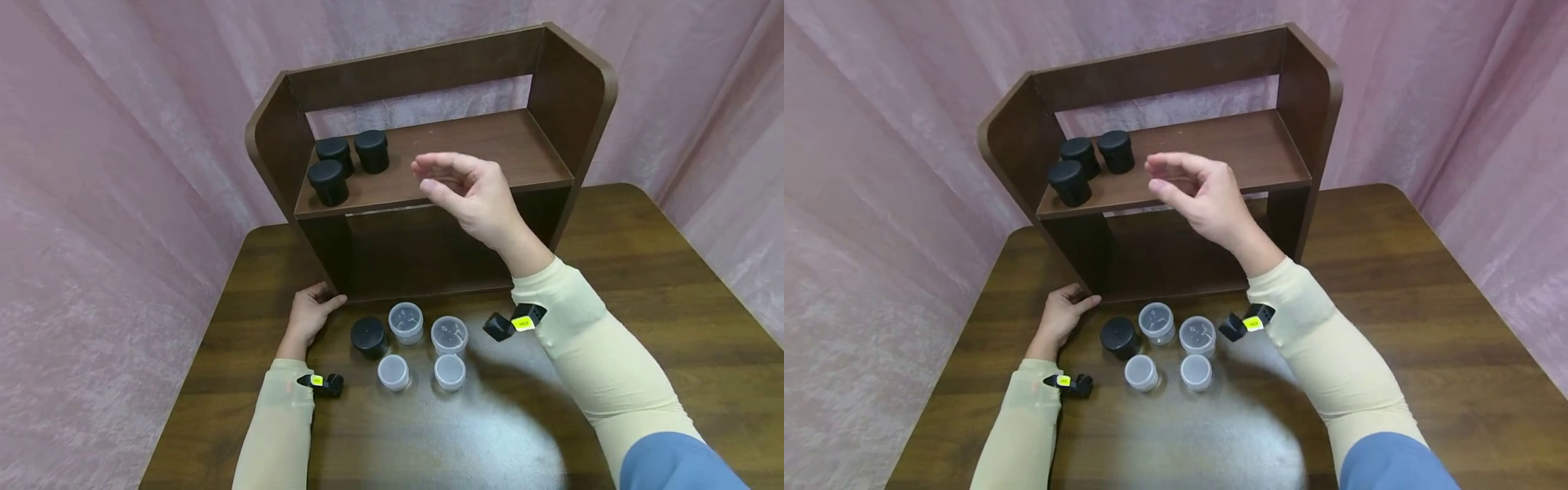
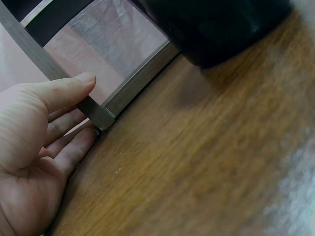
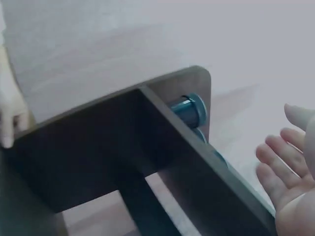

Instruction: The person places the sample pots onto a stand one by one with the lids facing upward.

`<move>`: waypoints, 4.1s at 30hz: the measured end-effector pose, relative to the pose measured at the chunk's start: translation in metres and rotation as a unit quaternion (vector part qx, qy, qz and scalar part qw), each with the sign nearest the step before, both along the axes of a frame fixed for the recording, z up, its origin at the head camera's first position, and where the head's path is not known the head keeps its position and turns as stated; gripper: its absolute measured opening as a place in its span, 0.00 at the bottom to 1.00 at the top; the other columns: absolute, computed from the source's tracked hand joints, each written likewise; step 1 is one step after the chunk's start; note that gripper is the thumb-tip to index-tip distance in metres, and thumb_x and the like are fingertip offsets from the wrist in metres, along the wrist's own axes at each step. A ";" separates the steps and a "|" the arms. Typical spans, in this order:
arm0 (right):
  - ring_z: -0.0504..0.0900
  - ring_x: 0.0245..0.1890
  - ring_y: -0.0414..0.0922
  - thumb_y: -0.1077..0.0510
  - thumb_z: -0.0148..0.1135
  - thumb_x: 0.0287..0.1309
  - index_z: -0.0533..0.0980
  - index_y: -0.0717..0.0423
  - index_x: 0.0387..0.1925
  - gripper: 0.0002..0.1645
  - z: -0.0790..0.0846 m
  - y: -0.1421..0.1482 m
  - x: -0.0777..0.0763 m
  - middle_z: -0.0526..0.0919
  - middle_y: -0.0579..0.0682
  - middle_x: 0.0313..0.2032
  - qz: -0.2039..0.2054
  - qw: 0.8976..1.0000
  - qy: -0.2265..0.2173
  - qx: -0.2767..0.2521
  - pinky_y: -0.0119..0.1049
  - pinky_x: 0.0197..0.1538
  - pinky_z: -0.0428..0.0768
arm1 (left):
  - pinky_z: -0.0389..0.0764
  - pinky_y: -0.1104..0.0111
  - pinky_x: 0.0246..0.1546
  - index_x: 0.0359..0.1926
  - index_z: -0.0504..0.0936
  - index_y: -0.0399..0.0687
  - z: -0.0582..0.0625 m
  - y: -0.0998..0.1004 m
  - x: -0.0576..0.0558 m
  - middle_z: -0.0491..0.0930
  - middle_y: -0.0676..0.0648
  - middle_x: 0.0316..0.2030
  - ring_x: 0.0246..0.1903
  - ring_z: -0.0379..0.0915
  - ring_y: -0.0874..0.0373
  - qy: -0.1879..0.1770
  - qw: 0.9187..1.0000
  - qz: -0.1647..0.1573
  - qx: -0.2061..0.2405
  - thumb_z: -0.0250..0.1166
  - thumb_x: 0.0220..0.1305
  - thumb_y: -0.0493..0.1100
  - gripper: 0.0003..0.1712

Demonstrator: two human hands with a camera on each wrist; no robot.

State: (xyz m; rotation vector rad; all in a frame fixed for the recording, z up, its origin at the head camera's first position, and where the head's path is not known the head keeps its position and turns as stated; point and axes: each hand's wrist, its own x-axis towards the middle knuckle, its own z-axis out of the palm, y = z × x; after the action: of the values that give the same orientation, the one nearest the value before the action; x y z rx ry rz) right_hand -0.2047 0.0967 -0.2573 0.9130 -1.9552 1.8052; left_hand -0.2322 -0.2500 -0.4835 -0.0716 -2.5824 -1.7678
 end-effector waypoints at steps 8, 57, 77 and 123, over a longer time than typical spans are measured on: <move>0.83 0.44 0.39 0.63 0.72 0.51 0.83 0.55 0.46 0.18 -0.057 0.028 0.034 0.85 0.46 0.45 0.054 0.977 0.075 0.193 0.34 0.47 0.78 | 0.75 0.70 0.47 0.52 0.82 0.43 -0.002 0.000 0.001 0.81 0.44 0.49 0.52 0.74 0.54 0.008 1.000 -0.003 0.010 0.74 0.53 0.49 0.27; 0.82 0.47 0.42 0.49 0.73 0.51 0.82 0.51 0.50 0.24 -0.188 0.050 0.082 0.85 0.44 0.46 0.131 0.914 0.130 0.361 0.37 0.51 0.78 | 0.75 0.72 0.46 0.53 0.81 0.42 0.004 -0.003 0.004 0.81 0.43 0.49 0.52 0.74 0.53 0.006 1.000 0.000 0.009 0.74 0.54 0.47 0.26; 0.83 0.46 0.43 0.49 0.78 0.42 0.83 0.49 0.38 0.20 -0.187 0.048 0.079 0.85 0.46 0.46 0.118 0.918 0.158 0.344 0.37 0.49 0.79 | 0.75 0.66 0.50 0.55 0.80 0.44 0.002 -0.004 0.003 0.80 0.45 0.52 0.54 0.73 0.54 -0.005 1.000 0.000 0.015 0.74 0.54 0.48 0.28; 0.83 0.43 0.42 0.55 0.74 0.49 0.85 0.51 0.39 0.13 -0.178 0.050 0.082 0.85 0.48 0.44 0.140 0.937 0.138 0.287 0.27 0.46 0.78 | 0.69 0.56 0.59 0.60 0.76 0.40 0.001 -0.005 0.004 0.74 0.41 0.60 0.61 0.68 0.48 -0.015 1.000 0.007 0.008 0.73 0.55 0.46 0.32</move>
State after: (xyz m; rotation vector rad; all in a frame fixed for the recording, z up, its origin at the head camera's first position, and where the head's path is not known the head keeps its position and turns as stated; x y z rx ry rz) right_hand -0.1230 0.1464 -0.4350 1.5994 -2.2825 1.1310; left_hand -0.2286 -0.2550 -0.4825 -0.0250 -2.5828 -1.7976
